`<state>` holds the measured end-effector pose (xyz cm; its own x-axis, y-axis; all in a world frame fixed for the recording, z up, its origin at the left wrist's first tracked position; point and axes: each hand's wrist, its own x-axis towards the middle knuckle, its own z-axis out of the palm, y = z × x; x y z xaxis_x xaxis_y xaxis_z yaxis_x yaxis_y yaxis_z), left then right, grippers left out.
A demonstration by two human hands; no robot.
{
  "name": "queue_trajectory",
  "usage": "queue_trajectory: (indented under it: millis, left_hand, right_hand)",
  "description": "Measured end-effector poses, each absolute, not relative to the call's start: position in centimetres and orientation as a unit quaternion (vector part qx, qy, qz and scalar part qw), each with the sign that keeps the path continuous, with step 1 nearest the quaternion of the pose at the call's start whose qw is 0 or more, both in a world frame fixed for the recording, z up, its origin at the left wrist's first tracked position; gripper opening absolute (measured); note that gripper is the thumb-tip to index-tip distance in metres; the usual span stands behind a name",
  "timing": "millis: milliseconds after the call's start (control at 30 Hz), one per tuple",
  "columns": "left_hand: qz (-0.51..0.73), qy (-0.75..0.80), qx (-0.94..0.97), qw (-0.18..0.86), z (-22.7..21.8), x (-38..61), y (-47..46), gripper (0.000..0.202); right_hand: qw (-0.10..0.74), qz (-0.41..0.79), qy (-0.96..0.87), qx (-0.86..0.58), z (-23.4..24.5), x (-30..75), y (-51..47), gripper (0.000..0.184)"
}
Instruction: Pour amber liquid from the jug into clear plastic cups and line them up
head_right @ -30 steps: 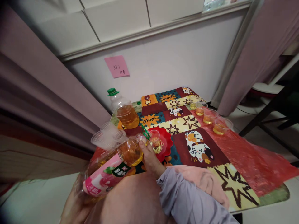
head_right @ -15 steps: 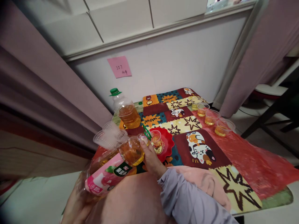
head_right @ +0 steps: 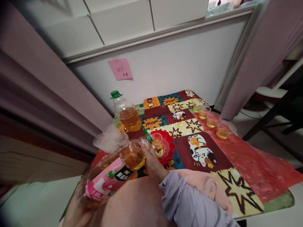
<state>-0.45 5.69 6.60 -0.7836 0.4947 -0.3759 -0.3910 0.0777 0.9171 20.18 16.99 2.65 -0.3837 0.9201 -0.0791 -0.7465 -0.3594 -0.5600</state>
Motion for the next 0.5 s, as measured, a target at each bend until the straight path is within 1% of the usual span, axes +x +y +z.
queue_trajectory:
  millis: [100, 200, 267, 367, 500]
  left_hand:
    - [0.676, 0.660, 0.037, 0.325, 6.8, -0.4, 5.7, 0.056]
    - [0.666, 0.651, 0.062, 0.359, 7.3, -0.3, 5.5, 0.060]
    - [0.667, 0.646, 0.075, 0.363, 7.5, -0.1, 5.5, 0.061]
    - [0.672, 0.643, 0.070, 0.359, 7.9, 0.1, 5.5, 0.062]
    - [0.666, 0.638, 0.066, 0.381, 8.3, 0.5, 5.6, 0.063]
  right_hand:
    - [0.519, 0.801, -0.224, -0.196, 3.0, 20.2, 16.9, 0.059]
    - [0.524, 0.800, -0.221, -0.192, 3.3, 20.3, 16.8, 0.058]
    - [0.522, 0.801, -0.223, -0.190, 3.5, 20.4, 16.8, 0.057]
    - [0.514, 0.804, -0.228, -0.192, 3.6, 20.5, 16.8, 0.060]
    - [0.515, 0.806, -0.223, -0.190, 3.4, 20.5, 16.8, 0.063]
